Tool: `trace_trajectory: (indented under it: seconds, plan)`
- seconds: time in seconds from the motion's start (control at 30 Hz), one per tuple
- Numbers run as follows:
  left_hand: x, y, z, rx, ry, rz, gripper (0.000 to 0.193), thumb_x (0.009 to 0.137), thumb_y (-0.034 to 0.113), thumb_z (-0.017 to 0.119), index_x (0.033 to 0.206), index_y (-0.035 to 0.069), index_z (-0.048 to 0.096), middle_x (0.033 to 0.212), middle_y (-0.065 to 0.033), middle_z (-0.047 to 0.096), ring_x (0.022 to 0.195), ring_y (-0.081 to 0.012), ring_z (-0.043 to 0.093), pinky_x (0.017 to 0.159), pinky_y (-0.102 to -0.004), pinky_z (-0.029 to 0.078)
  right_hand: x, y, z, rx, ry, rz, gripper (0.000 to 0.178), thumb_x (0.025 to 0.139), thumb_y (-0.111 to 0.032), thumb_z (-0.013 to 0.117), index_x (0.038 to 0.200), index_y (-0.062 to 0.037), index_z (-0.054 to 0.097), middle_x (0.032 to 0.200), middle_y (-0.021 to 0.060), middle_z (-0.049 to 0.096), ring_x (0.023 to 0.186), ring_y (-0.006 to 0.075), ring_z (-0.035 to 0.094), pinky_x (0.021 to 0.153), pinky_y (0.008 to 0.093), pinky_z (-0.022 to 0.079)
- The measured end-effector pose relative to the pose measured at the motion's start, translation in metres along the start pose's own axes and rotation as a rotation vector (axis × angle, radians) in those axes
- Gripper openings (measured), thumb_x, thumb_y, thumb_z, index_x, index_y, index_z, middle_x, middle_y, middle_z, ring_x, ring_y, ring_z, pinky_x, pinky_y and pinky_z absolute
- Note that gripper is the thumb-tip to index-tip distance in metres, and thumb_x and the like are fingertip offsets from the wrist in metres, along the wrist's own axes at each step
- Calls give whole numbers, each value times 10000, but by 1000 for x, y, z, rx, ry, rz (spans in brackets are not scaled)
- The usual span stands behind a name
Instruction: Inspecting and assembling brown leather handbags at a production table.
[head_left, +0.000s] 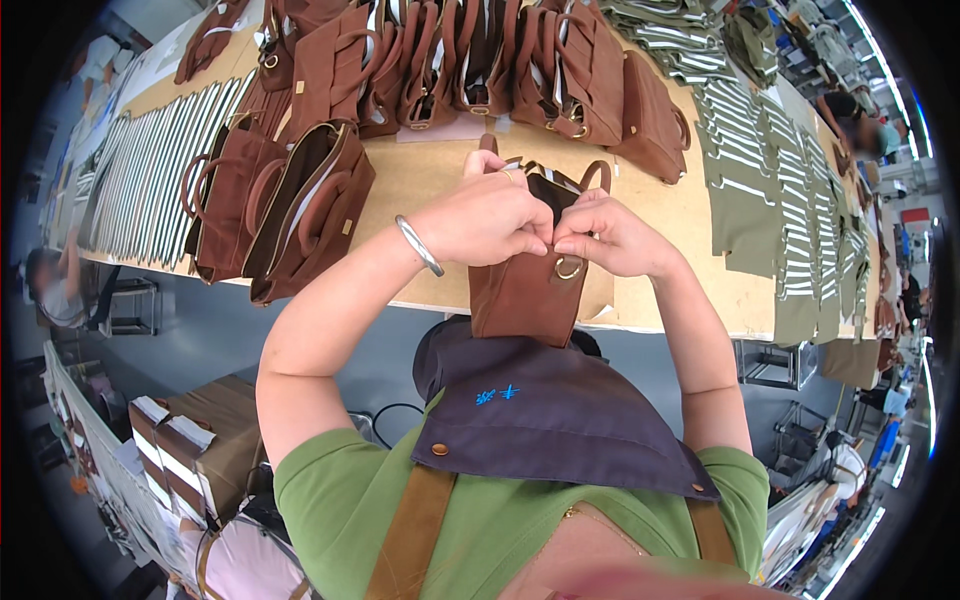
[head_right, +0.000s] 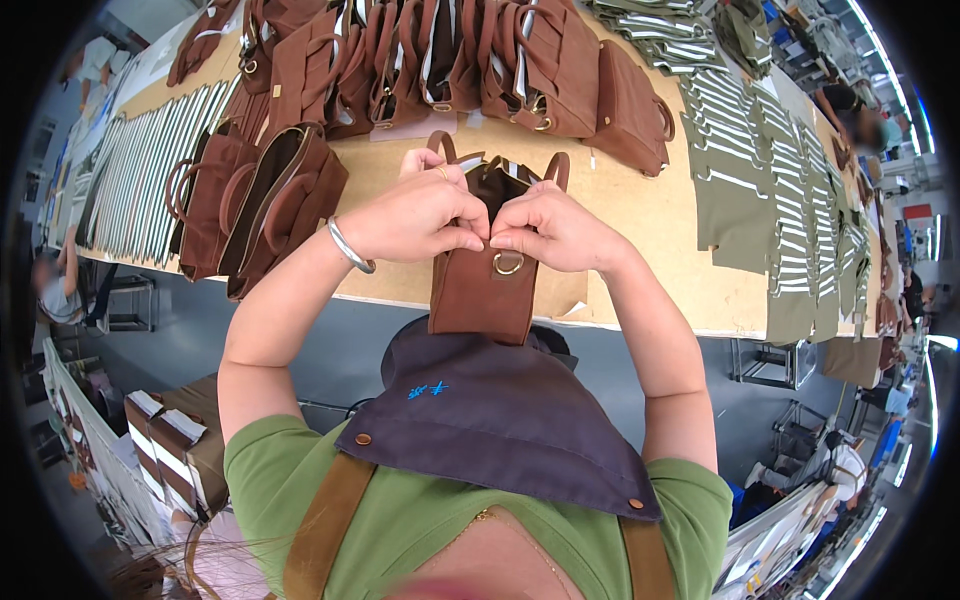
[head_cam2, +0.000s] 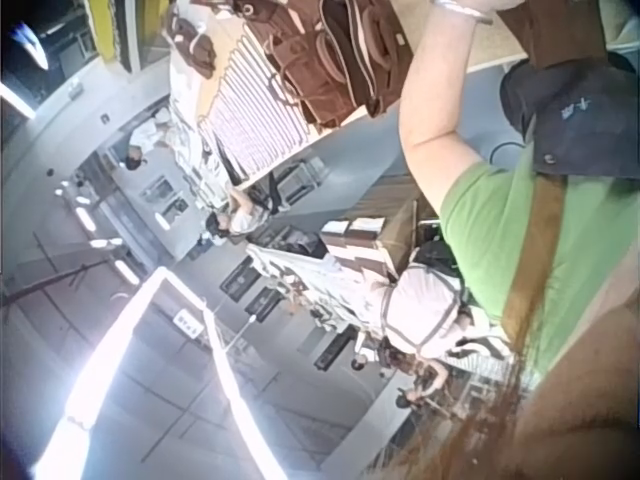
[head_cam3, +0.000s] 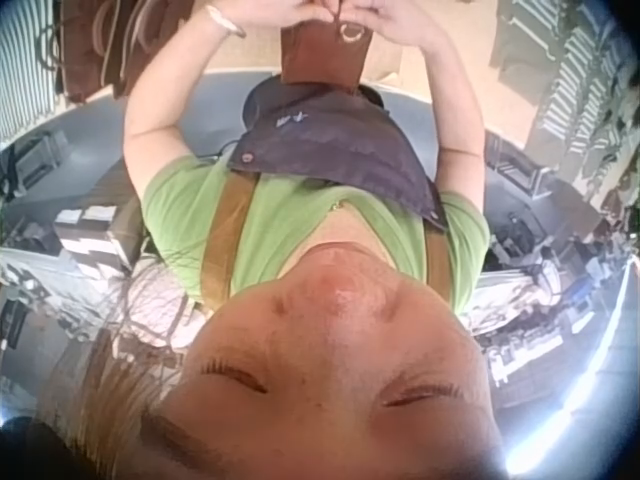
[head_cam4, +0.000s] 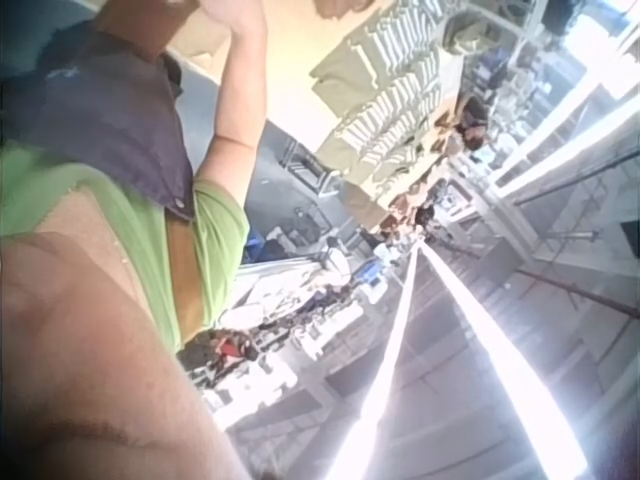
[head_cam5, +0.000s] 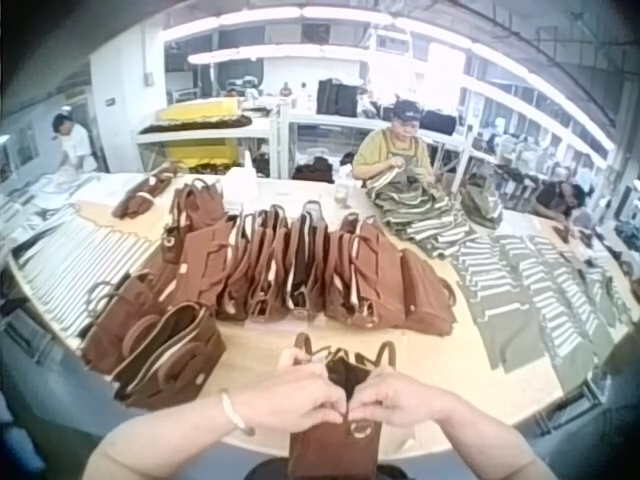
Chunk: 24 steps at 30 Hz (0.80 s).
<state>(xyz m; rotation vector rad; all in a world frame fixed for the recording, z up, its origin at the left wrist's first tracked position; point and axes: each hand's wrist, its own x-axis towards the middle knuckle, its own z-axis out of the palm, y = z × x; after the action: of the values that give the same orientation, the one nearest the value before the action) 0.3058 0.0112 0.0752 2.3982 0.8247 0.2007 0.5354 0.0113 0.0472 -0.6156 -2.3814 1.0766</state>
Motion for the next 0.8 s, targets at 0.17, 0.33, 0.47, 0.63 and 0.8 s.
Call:
trace_trajectory:
  seconds: [0.17,0.33,0.47,0.63,0.8]
  plan:
    - [2,-6,-2,-101,-97,-20,53,834,254,704,845,203,697,759,46,614,908,-134,508,924,-388,216,-3,1,-1,45,-41,103,134,880,-144,647,801,-37,662,658,67,589,565,200,507,569,301,392]
    - [7,-14,-4,-35,-79,12,64,808,253,730,816,199,696,779,64,629,881,-124,504,915,-374,215,-1,-10,-5,160,-156,462,175,895,-168,658,809,-16,653,660,34,579,593,123,499,579,279,393]
    - [11,-19,1,-72,-82,114,90,789,277,739,801,195,704,788,62,671,864,-127,548,888,-374,219,-2,-4,-1,194,-117,397,174,891,-154,662,794,-9,657,617,30,560,572,96,489,533,279,379]
    - [7,-14,-3,-113,-124,55,100,775,264,757,785,185,696,767,69,647,841,-123,519,901,-365,221,-3,-18,-2,101,-72,217,142,853,-120,682,749,-28,653,582,23,558,528,145,504,528,281,376]
    - [1,-5,-1,-164,-100,81,100,757,242,771,778,186,691,733,70,613,848,-120,508,915,-365,224,-5,-37,-6,12,-123,295,117,799,-166,710,729,-88,657,595,-12,574,524,144,500,733,303,390]
